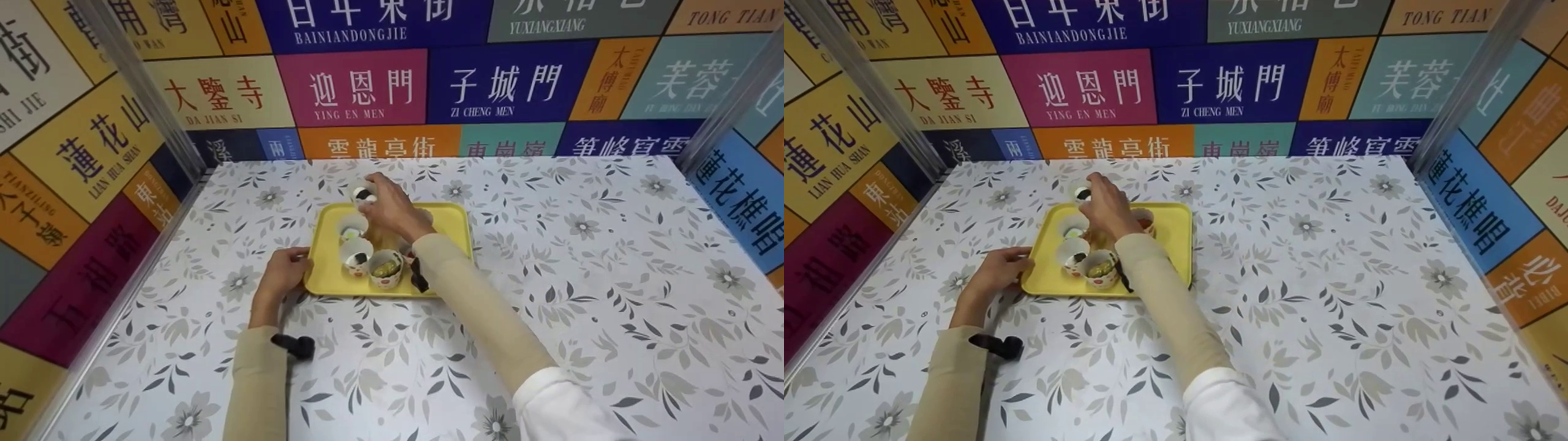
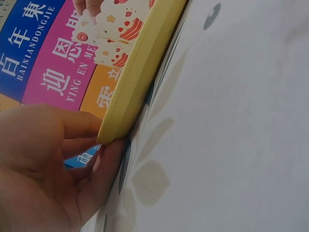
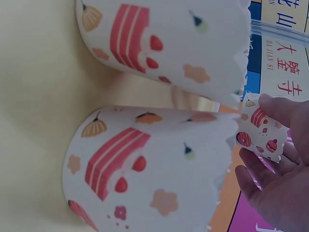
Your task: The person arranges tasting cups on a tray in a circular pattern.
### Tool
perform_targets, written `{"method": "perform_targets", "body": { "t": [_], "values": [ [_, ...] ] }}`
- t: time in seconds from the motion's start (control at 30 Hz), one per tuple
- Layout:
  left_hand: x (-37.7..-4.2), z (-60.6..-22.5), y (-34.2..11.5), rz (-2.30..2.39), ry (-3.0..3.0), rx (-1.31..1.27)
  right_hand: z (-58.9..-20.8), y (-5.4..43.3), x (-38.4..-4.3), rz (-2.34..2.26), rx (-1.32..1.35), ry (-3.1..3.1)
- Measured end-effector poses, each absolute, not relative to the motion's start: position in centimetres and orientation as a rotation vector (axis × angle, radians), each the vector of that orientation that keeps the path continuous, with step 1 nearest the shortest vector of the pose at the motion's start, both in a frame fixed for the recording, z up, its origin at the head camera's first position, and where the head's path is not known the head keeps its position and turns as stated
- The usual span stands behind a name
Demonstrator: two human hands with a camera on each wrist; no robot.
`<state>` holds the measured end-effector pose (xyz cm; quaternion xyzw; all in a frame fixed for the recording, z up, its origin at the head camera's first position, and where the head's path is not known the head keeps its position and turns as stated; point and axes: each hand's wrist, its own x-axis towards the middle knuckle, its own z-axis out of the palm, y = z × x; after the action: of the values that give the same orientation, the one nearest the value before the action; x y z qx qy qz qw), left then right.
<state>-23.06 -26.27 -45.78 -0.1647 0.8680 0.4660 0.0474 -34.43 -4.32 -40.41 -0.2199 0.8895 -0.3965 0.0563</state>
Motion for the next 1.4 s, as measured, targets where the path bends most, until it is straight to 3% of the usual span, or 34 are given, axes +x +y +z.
{"method": "perform_targets", "body": {
  "t": [1.4],
  "values": [
    [-23.1, -45.8, -26.5, 1.415, 2.654, -0.490, -41.9, -6.1, -34.4, -0.890, -0.649, 2.913]
  ]
}}
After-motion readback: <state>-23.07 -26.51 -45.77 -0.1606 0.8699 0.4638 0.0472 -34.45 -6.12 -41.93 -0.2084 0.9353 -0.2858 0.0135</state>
